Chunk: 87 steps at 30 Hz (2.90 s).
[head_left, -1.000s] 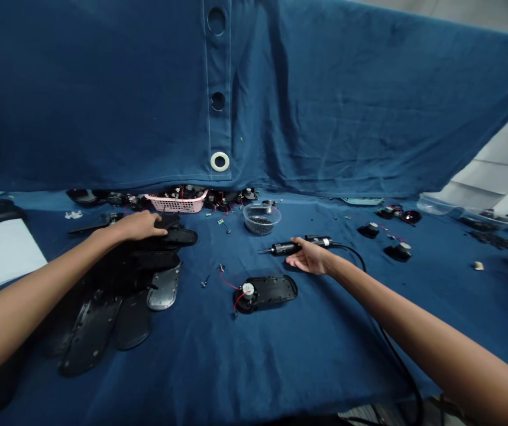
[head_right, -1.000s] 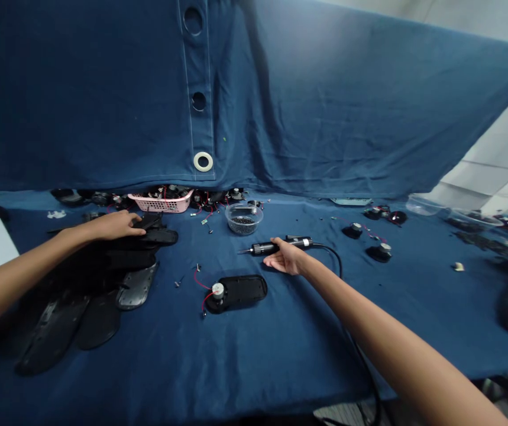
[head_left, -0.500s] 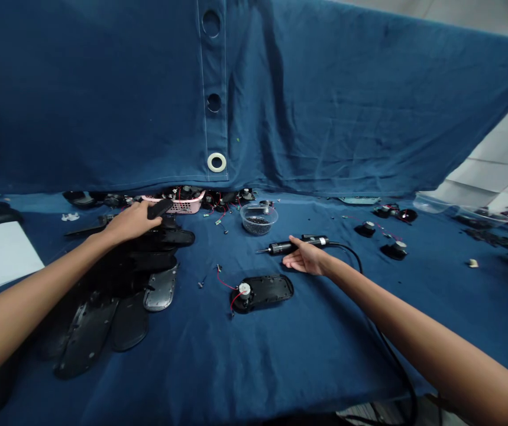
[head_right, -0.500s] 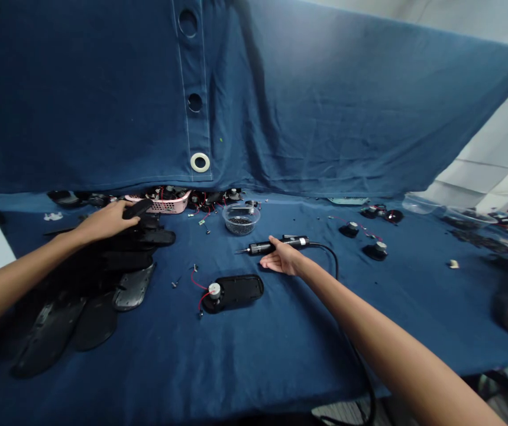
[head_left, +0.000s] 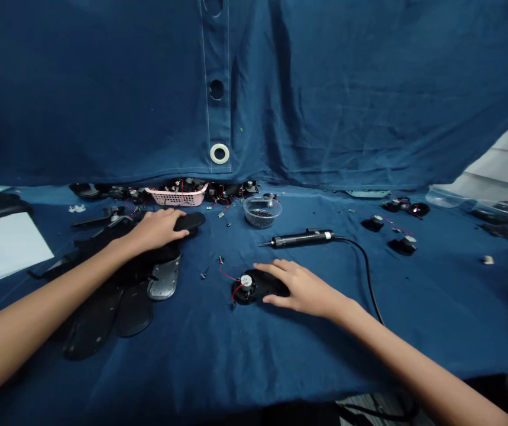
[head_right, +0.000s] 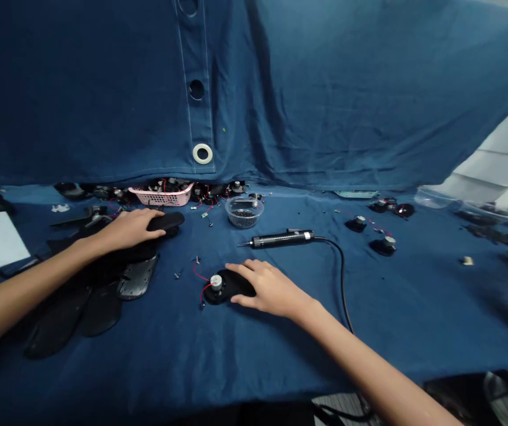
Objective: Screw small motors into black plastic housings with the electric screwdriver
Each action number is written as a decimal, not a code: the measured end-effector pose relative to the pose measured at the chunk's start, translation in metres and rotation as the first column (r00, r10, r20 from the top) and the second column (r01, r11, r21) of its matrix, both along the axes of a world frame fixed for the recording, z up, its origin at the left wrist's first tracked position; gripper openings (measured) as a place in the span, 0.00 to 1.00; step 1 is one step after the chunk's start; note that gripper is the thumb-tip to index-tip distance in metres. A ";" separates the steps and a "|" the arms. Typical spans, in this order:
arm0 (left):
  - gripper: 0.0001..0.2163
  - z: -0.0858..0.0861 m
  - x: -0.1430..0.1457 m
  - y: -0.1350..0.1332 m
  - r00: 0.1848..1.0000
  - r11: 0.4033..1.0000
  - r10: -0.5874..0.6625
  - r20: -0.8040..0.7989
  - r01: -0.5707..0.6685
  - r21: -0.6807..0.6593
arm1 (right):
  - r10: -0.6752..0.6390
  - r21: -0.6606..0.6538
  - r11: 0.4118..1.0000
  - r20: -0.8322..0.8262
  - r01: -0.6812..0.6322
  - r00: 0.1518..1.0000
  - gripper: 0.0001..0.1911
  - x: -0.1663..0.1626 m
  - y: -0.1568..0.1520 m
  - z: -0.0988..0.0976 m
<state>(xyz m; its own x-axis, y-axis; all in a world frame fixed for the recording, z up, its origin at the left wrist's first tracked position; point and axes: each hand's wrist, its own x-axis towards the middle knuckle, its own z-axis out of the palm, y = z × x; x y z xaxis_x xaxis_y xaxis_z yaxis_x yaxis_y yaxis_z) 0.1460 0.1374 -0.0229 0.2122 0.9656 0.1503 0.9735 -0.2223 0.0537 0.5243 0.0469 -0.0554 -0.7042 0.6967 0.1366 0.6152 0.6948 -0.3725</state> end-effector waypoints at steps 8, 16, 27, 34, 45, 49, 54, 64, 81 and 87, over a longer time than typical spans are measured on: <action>0.24 -0.023 0.083 -0.090 0.756 0.948 -0.309 0.577 0.195 0.252 | -0.307 -0.185 0.950 -0.388 0.253 0.869 0.21 -0.018 -0.015 0.007; 0.32 -0.034 0.145 -0.113 0.564 0.987 -0.153 0.811 0.128 0.097 | -0.507 -0.580 0.800 -0.519 0.153 0.688 0.21 -0.052 -0.029 0.024; 0.13 -0.029 0.153 -0.097 0.443 0.974 -0.003 0.897 0.202 -0.097 | -0.327 -0.338 0.926 -0.498 0.167 0.803 0.20 -0.033 -0.023 0.032; 0.12 -0.027 0.156 -0.089 0.451 0.959 0.055 0.891 0.226 -0.174 | -0.342 -0.413 0.901 -0.487 0.134 0.804 0.21 -0.032 -0.013 0.028; 0.12 -0.021 0.152 -0.083 0.443 0.924 0.117 0.889 0.279 -0.261 | -0.306 -0.433 0.898 -0.485 0.079 0.819 0.21 -0.036 -0.010 0.036; 0.19 -0.019 0.155 -0.083 0.443 0.934 0.094 0.892 0.271 -0.233 | -0.305 -0.326 0.932 -0.458 0.161 0.835 0.20 -0.032 -0.006 0.036; 0.26 -0.029 0.149 -0.091 0.373 0.976 -0.037 0.927 0.214 -0.047 | -0.394 -0.011 0.907 -0.373 0.421 0.840 0.18 0.012 0.036 0.059; 0.13 -0.075 0.119 -0.074 0.558 0.990 -0.089 0.825 0.137 0.014 | -0.625 0.240 0.761 0.020 0.603 0.780 0.16 0.076 0.264 0.039; 0.14 -0.085 0.119 -0.072 0.724 0.984 0.036 0.689 0.094 -0.149 | -0.326 0.216 0.932 0.150 0.291 0.933 0.19 0.003 0.416 -0.016; 0.13 -0.078 0.120 -0.073 0.767 0.980 -0.032 0.641 0.150 -0.130 | -0.481 0.280 0.862 0.190 0.422 0.856 0.17 0.058 0.356 0.007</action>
<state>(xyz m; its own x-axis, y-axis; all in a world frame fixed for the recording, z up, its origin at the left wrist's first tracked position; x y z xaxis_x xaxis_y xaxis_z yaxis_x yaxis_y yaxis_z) 0.2663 0.0643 -0.1006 0.2135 0.9691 0.1238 0.6795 -0.2383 0.6939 0.5819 0.4026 -0.0482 -0.3493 0.9177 0.1893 0.9312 0.3625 -0.0389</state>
